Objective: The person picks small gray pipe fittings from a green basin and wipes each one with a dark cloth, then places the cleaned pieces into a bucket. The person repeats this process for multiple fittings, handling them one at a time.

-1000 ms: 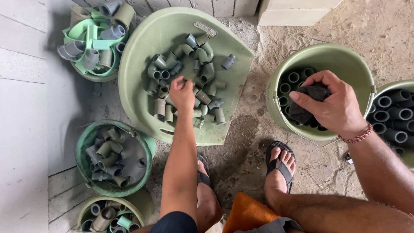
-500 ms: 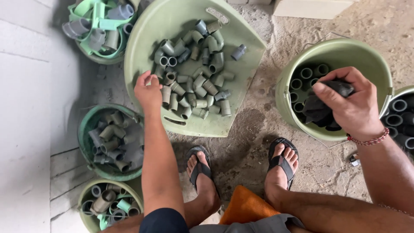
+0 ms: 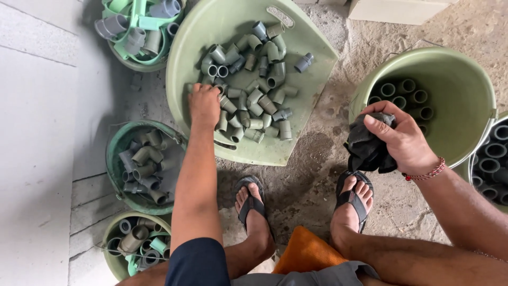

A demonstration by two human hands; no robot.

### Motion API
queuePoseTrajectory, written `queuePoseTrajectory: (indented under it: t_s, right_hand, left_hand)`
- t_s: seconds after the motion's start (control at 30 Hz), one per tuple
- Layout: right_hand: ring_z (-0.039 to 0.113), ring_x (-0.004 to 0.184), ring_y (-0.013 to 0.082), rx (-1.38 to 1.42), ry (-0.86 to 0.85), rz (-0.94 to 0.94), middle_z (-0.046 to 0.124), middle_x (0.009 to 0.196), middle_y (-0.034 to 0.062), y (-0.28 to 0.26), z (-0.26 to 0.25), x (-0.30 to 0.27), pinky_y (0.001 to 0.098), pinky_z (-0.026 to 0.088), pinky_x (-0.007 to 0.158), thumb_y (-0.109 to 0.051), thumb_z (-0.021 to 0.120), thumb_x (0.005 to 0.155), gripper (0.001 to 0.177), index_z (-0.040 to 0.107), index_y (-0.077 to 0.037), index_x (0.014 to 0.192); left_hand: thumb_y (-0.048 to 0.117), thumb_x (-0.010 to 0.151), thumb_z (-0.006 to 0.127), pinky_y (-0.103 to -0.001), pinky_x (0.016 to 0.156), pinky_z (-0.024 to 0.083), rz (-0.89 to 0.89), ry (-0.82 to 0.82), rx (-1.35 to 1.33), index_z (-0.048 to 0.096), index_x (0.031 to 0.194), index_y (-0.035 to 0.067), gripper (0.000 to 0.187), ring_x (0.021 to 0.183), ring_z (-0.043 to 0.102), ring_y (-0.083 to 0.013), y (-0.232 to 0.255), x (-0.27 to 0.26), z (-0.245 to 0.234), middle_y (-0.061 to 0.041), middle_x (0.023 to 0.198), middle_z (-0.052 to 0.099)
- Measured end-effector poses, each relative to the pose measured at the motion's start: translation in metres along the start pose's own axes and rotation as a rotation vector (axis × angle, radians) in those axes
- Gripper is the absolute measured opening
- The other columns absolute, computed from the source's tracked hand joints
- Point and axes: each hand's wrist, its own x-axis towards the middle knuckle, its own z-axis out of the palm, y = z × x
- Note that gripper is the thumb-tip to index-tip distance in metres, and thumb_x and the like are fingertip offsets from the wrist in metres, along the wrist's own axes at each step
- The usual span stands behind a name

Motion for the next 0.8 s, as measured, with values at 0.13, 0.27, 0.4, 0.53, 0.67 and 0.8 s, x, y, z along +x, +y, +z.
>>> queuePoseTrajectory:
  t_s: [0.13,0.27,0.4,0.53,0.67,0.8]
  right_hand:
    - [0.065,0.068,0.0120,-0.061,0.009,-0.001,0.068,0.083,0.0051,0.002,-0.005,-0.002,0.0262,0.061,0.061,-0.023,0.071,0.097,0.025,0.062,-0.008,0.115]
    - [0.067,0.073,0.0160,-0.054,0.008,0.016,0.068,0.088,0.0079,-0.003,-0.003,0.000,0.0299,0.063,0.066,-0.025,0.070,0.096,0.027,0.063,-0.007,0.116]
    - [0.059,0.080,0.0125,-0.050,-0.030,-0.069,0.062,0.100,0.0038,-0.013,0.006,0.000,0.0247,0.054,0.068,-0.021,0.070,0.091,0.036,0.058,-0.009,0.123]
    - [0.059,0.096,0.0133,-0.257,0.012,-0.475,0.066,0.112,0.0089,-0.036,0.020,-0.007,0.0279,0.049,0.083,-0.013,0.083,0.084,0.040,0.064,-0.005,0.119]
    - [0.068,0.101,0.0271,-0.542,0.017,-0.883,0.069,0.122,0.0158,-0.058,0.027,-0.015,0.0369,0.052,0.088,-0.013,0.091,0.079,0.038,0.075,-0.006,0.113]
    - [0.071,0.093,0.0307,-0.852,0.027,-1.083,0.069,0.116,0.0095,-0.034,0.023,-0.006,0.0401,0.056,0.080,-0.024,0.084,0.087,0.023,0.078,-0.013,0.108]
  left_hand:
    - [0.010,0.093,0.072,-0.043,0.080,0.050,0.002,0.048,-0.111,0.072,0.100,0.011,0.007,0.101,0.060,-0.0315,-0.003,0.000,-0.022,-0.010,0.101,0.073]
    - [0.022,0.102,0.064,-0.034,0.083,0.054,-0.302,0.217,-0.852,0.064,0.109,0.009,0.015,0.095,0.066,-0.0193,0.005,-0.003,-0.057,-0.007,0.101,0.069]
    - [0.012,0.102,0.063,-0.028,0.087,0.063,-0.379,0.096,-1.497,0.061,0.103,0.006,0.007,0.086,0.067,-0.0157,0.085,-0.012,-0.108,-0.003,0.096,0.065]
    - [0.014,0.099,0.069,-0.024,0.067,0.065,-0.201,0.123,-2.117,0.058,0.108,0.012,0.014,0.066,0.072,-0.0141,0.176,-0.021,-0.081,-0.004,0.088,0.070]
    - [0.010,0.106,0.058,-0.035,0.076,0.067,-0.334,-0.014,-2.403,0.055,0.120,0.011,0.014,0.084,0.078,-0.0241,0.265,-0.049,-0.073,-0.013,0.099,0.076]
    - [0.016,0.108,0.059,-0.024,0.062,0.061,-0.365,0.091,-2.416,0.070,0.109,0.007,0.014,0.071,0.074,-0.0147,0.323,-0.076,-0.090,-0.014,0.087,0.076]
